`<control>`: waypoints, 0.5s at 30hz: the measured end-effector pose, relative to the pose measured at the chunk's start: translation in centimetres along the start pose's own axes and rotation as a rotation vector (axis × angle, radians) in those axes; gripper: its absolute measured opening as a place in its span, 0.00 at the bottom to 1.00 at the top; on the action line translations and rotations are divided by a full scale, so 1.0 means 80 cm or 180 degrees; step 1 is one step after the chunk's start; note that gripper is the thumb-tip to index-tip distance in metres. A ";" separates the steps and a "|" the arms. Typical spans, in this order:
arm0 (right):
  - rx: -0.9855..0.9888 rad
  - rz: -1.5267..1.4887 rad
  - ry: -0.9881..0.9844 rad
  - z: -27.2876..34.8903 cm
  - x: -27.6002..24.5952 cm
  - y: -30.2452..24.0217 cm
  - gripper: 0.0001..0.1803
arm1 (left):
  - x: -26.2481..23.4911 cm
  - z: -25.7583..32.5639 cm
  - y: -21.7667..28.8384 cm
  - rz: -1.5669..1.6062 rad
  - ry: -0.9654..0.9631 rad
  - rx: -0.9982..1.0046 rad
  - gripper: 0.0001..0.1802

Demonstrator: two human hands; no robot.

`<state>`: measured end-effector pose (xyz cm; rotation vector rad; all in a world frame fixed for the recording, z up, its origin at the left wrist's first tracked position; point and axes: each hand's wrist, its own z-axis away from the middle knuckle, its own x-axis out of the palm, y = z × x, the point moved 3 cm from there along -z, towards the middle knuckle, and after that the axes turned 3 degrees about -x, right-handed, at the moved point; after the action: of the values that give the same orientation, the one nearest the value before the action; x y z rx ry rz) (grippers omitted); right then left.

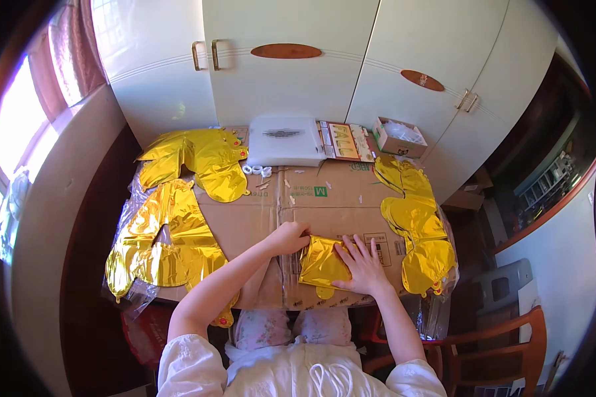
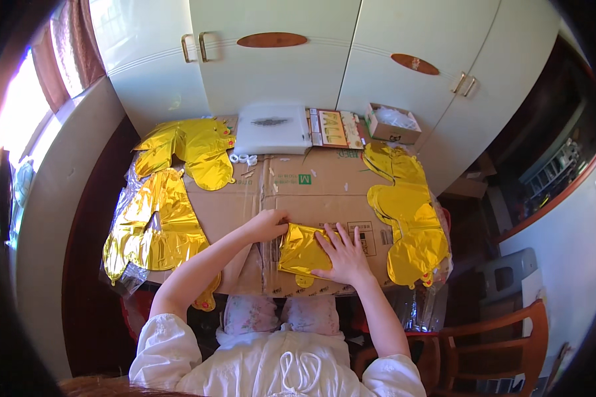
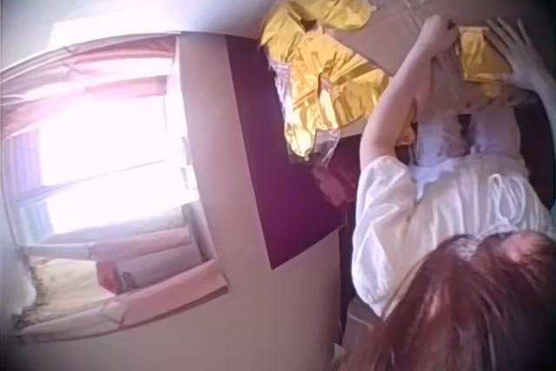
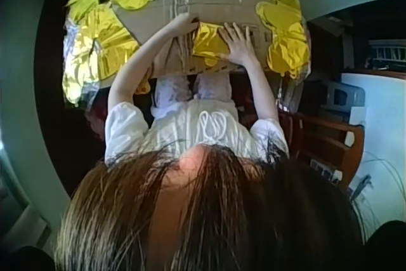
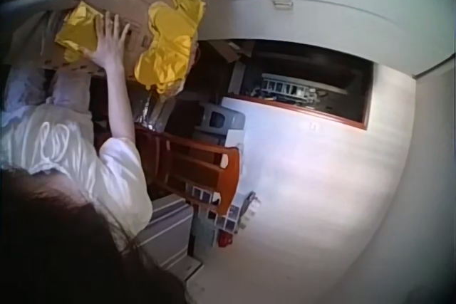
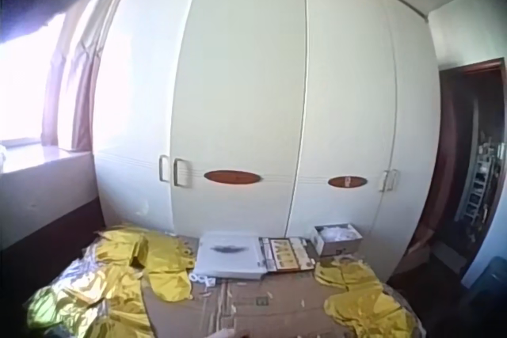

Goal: Folding gold foil star-shaped balloons on a flat surface.

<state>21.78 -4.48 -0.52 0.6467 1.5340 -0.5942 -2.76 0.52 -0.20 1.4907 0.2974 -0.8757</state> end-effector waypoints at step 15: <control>-0.0013 -0.0053 -0.0043 0.001 0.000 0.000 0.54 | 0.025 0.031 -0.012 0.1866 -0.0230 -0.1506 0.10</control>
<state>21.84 -4.52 -0.51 0.6261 1.5290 -0.6068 -2.90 -2.29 -2.00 1.0144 0.0006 -0.3499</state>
